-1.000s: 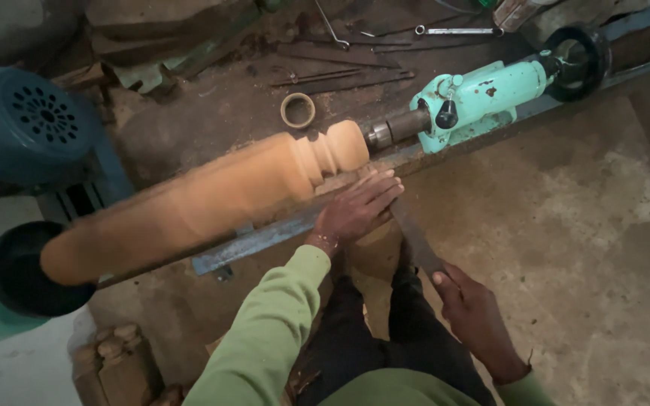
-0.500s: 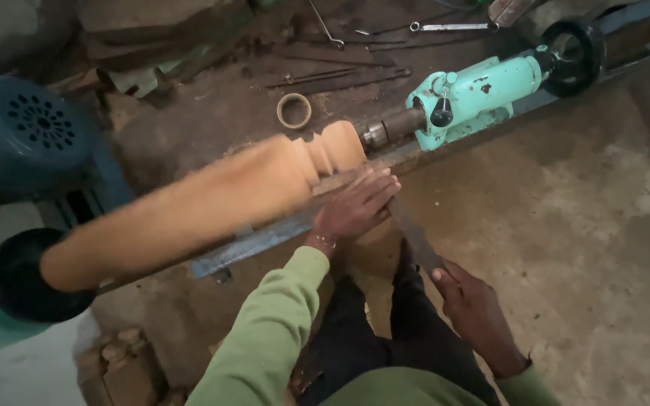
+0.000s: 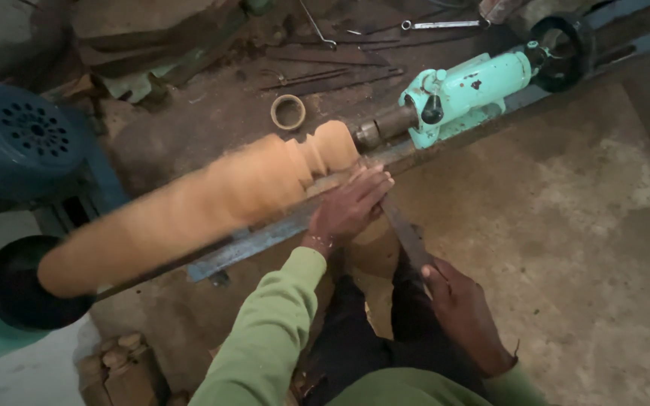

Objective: The person secures a wooden piece into a lathe and uses a metal tool to shape the rotating wood. They then use a flat metal file to smooth the surface of the wood as it continues to spin.

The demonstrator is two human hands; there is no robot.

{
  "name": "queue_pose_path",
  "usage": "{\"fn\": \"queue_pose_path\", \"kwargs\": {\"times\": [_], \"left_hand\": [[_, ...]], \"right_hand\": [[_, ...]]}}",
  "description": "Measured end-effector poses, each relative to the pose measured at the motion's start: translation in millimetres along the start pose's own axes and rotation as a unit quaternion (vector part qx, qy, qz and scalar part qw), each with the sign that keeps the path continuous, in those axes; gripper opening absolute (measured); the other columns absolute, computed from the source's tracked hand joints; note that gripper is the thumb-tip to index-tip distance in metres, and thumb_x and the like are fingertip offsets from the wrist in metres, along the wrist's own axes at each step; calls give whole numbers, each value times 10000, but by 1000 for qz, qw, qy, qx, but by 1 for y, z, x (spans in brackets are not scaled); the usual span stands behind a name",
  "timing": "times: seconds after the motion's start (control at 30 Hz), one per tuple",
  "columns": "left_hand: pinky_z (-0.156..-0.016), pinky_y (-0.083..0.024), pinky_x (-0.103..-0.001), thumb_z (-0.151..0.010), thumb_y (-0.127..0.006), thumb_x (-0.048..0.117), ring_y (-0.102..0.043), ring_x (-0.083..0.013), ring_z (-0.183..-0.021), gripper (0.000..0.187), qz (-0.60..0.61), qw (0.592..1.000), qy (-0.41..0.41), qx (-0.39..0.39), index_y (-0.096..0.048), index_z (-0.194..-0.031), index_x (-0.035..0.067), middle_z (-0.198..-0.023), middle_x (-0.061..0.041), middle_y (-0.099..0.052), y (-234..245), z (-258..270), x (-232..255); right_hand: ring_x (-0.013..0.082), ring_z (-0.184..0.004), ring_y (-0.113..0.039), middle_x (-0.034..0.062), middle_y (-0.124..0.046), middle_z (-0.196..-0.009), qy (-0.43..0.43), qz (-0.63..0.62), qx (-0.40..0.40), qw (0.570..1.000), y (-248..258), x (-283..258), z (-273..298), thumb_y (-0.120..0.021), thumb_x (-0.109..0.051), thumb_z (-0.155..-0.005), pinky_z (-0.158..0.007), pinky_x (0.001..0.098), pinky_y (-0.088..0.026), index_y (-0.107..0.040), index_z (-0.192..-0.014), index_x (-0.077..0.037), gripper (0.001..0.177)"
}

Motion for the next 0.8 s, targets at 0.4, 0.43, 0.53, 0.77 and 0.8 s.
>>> {"fn": "queue_pose_path", "kwargs": {"times": [0.4,0.43,0.53,0.77,0.8], "left_hand": [[-1221,-450,-437,-976,-741,224,-546,-275,-1420,464,32,999,-4,2,-597,-1403,111,-1441,-79,-598,8,-3,7],[-1221,-450,-437,-976,-741,224,-546,-275,-1420,464,33,999,-4,1,-597,-1403,111,-1441,-79,-598,9,-4,10],[-1220,-446,-447,-958,-733,206,-542,-278,-1430,482,27,1000,5,-12,-594,-1406,97,-1437,-84,-601,14,-6,10],[-1225,-420,-444,-945,-729,211,-531,-266,-1422,504,13,1000,11,-26,-590,-1418,104,-1466,-72,-592,9,-8,6],[-1225,-411,-452,-934,-728,212,-527,-273,-1421,512,19,999,12,-27,-588,-1413,100,-1468,-77,-588,9,-7,7]], "right_hand": [[170,-561,-496,126,-577,-687,-26,-17,-71,997,27,-3,-12,-561,-361,-1009,-542,390,-471,-695,-1330,-153,405],[170,-561,-496,126,-577,-687,-27,-17,-70,997,28,-5,-9,-561,-361,-1009,-542,390,-471,-695,-1330,-153,405],[182,-543,-544,117,-617,-685,-22,-18,-56,998,25,-12,-8,-567,-353,-991,-550,388,-498,-694,-1309,-149,398],[191,-533,-549,131,-615,-664,-42,-18,-42,998,21,-15,-9,-573,-350,-981,-559,379,-502,-699,-1306,-160,397],[182,-534,-547,129,-603,-654,-42,-19,-45,998,21,-13,-9,-571,-350,-984,-555,376,-500,-698,-1309,-155,399]]}}
Point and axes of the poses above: each hand's wrist, its own z-axis away from the middle knuckle, its own y-axis out of the back of the hand, x = y × z, the point moved 1 cm from there along -z, towards the middle knuckle
